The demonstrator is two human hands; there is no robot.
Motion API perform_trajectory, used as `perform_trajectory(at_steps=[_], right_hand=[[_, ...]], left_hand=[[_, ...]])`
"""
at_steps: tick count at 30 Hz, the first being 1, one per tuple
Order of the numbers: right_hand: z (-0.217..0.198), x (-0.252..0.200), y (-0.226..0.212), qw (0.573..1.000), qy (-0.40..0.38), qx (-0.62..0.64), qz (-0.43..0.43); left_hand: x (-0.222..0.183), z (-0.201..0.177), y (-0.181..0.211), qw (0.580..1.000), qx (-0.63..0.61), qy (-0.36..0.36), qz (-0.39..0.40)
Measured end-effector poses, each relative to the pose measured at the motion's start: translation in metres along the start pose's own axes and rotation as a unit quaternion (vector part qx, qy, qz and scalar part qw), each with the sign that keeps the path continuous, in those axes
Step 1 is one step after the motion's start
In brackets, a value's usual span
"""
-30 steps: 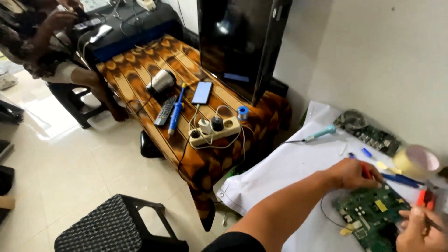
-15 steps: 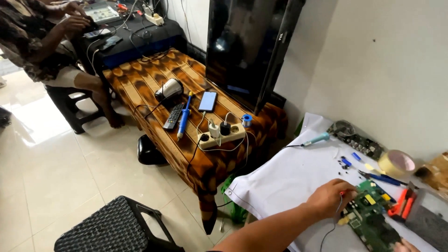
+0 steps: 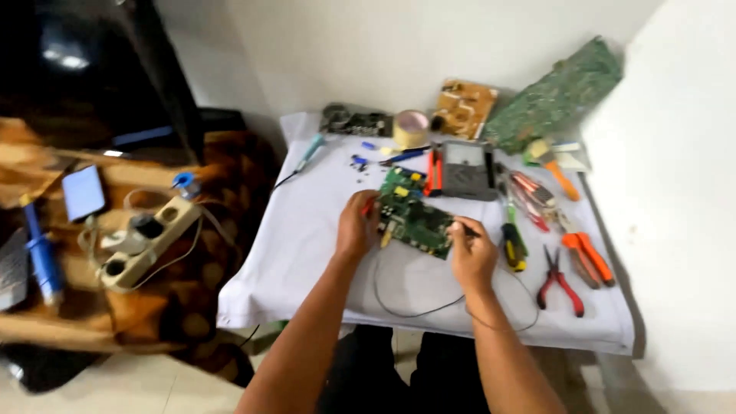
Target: Diagnosing a circuit board using a multimeter
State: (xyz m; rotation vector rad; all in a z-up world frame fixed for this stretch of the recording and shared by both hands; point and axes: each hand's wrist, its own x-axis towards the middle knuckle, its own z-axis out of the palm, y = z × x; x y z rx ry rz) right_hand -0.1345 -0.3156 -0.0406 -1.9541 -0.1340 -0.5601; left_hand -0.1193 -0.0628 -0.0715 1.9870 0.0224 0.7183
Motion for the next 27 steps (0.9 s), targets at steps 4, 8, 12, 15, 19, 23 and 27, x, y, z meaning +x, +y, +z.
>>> perform_trajectory(at_steps=[4, 8, 12, 15, 19, 23, 27], right_hand=[[-0.001, 0.002, -0.009, 0.996, 0.018, 0.070, 0.051], [0.000, 0.002, -0.006, 0.994, 0.018, 0.099, 0.047], [0.000, 0.004, -0.006, 0.989, 0.025, 0.137, 0.056], [-0.002, 0.004, -0.008, 0.989, 0.016, 0.135, 0.053], [-0.004, 0.003, -0.014, 0.988, 0.008, 0.143, 0.056], [-0.004, 0.004, -0.007, 0.989, -0.005, 0.141, 0.045], [-0.005, -0.001, -0.010, 0.982, -0.006, 0.188, 0.031]], left_hand=[[-0.003, -0.010, 0.025, 1.000, -0.016, 0.022, 0.008], [-0.007, -0.009, 0.023, 0.999, -0.039, 0.033, -0.018], [-0.009, -0.020, 0.040, 0.988, -0.087, 0.073, -0.108], [-0.009, -0.026, 0.046, 0.982, -0.100, 0.100, -0.126], [-0.008, -0.030, 0.058, 0.979, -0.107, 0.115, -0.128], [-0.010, -0.029, 0.060, 0.983, -0.111, 0.100, -0.104], [-0.012, -0.029, 0.066, 0.984, -0.166, 0.041, -0.050]])
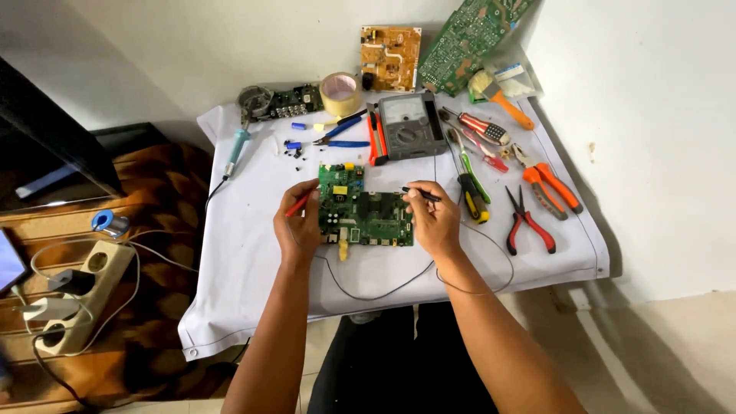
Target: Diagnosing a circuit board using a multimeter
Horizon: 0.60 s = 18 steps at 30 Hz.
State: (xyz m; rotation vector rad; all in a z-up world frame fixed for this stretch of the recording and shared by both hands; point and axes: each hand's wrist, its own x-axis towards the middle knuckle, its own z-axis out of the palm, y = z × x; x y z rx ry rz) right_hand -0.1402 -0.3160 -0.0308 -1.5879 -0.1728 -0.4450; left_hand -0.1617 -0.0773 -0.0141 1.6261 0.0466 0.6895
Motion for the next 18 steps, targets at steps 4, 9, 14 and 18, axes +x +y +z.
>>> perform_trajectory(at_steps=[4, 9, 14, 18], right_hand=[[-0.002, -0.003, -0.016, 0.999, -0.039, 0.011, -0.034], [0.004, 0.001, -0.018, 0.965, -0.105, -0.162, -0.177], [0.006, 0.007, -0.009, 0.941, -0.159, -0.215, -0.205], [0.007, 0.008, 0.000, 0.932, -0.163, -0.243, -0.211]], left_hand=[[-0.002, 0.005, 0.002, 0.998, 0.014, -0.044, 0.040], [0.002, 0.003, -0.011, 0.982, 0.121, -0.027, 0.142], [0.000, 0.000, -0.010, 0.988, 0.116, -0.015, 0.100], [0.001, -0.001, -0.001, 0.990, 0.105, -0.015, 0.095]])
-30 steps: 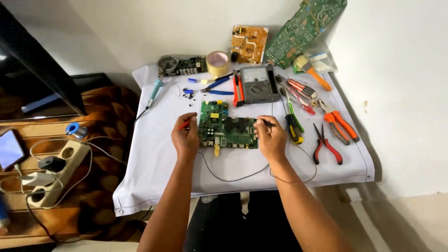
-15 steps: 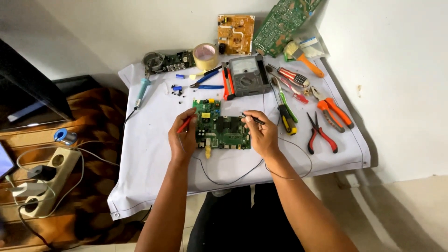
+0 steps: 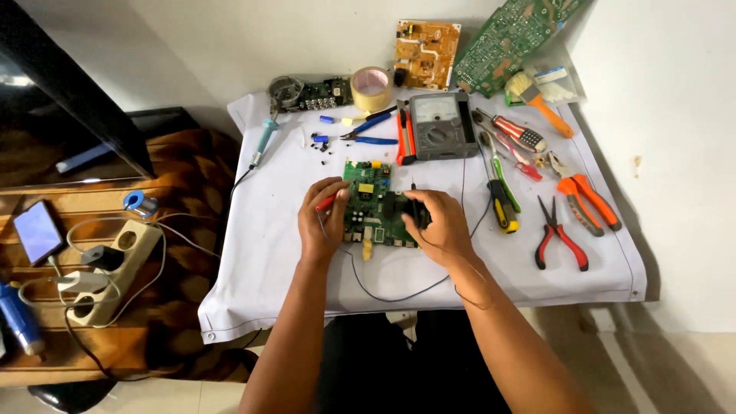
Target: Diagnosing a circuit board using a multimeter
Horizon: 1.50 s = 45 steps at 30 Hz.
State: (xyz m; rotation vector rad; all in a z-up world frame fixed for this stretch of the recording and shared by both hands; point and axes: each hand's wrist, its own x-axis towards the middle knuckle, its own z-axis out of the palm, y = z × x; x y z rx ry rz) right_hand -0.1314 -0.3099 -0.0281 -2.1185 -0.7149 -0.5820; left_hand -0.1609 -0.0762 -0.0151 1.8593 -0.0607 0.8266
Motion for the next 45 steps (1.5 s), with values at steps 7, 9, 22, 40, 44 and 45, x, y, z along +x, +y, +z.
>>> perform_trajectory(at_steps=[7, 9, 22, 40, 44, 45], right_hand=[[-0.003, -0.002, 0.003, 1.000, 0.024, 0.009, -0.002], [-0.005, 0.000, -0.002, 0.997, 0.045, 0.056, 0.002], [-0.011, -0.009, -0.011, 0.989, 0.051, 0.124, 0.062], [-0.012, 0.000, -0.020, 0.985, -0.022, 0.168, 0.005], [-0.013, 0.001, -0.023, 0.986, -0.029, 0.161, 0.015], [-0.013, 0.000, -0.023, 0.985, -0.024, 0.168, 0.016]], left_hand=[[-0.006, 0.001, -0.014, 0.997, -0.024, -0.033, -0.062], [-0.005, 0.001, -0.008, 0.996, -0.008, -0.053, -0.070], [-0.006, 0.001, -0.002, 0.984, -0.106, -0.093, -0.110], [-0.007, -0.002, -0.003, 0.985, 0.002, -0.172, 0.014], [-0.010, 0.001, -0.009, 0.985, 0.039, -0.167, 0.036], [-0.011, 0.002, -0.010, 0.984, 0.050, -0.164, 0.041]])
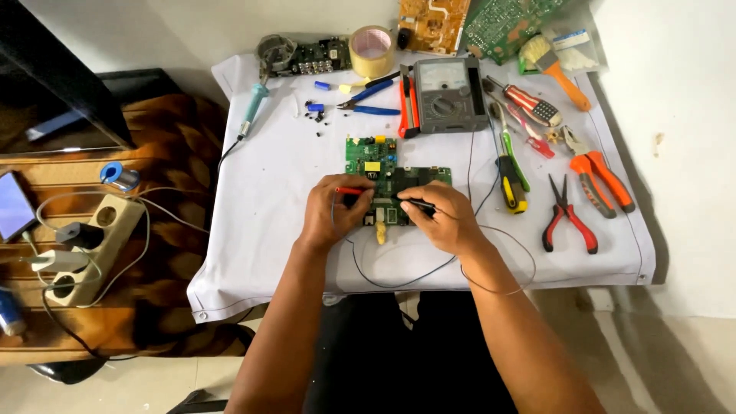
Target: Diagnosing a circuit board using a multimeter
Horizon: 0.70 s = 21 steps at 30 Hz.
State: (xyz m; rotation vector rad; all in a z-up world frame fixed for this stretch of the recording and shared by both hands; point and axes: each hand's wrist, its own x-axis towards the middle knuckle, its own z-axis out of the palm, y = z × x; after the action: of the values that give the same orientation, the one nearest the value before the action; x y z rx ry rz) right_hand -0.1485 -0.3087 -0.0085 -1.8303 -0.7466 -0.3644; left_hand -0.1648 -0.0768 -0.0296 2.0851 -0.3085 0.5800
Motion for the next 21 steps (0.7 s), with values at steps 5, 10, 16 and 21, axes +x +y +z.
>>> perform_trajectory(at_steps=[5, 10, 16, 21], right_hand=[[-0.005, 0.005, -0.004, 0.999, -0.028, -0.029, -0.004], [-0.006, -0.006, 0.003, 0.998, -0.043, -0.051, -0.016], [-0.005, -0.015, 0.007, 0.996, -0.079, -0.014, -0.047], [0.010, -0.024, 0.023, 0.932, -0.108, -0.222, 0.267]], left_hand=[[0.003, 0.001, 0.002, 1.000, 0.015, -0.007, 0.009], [-0.004, 0.010, -0.008, 0.999, 0.035, -0.005, 0.023], [-0.010, 0.015, -0.011, 0.999, 0.028, 0.037, 0.013], [-0.007, 0.001, 0.014, 0.995, 0.018, -0.079, -0.061]])
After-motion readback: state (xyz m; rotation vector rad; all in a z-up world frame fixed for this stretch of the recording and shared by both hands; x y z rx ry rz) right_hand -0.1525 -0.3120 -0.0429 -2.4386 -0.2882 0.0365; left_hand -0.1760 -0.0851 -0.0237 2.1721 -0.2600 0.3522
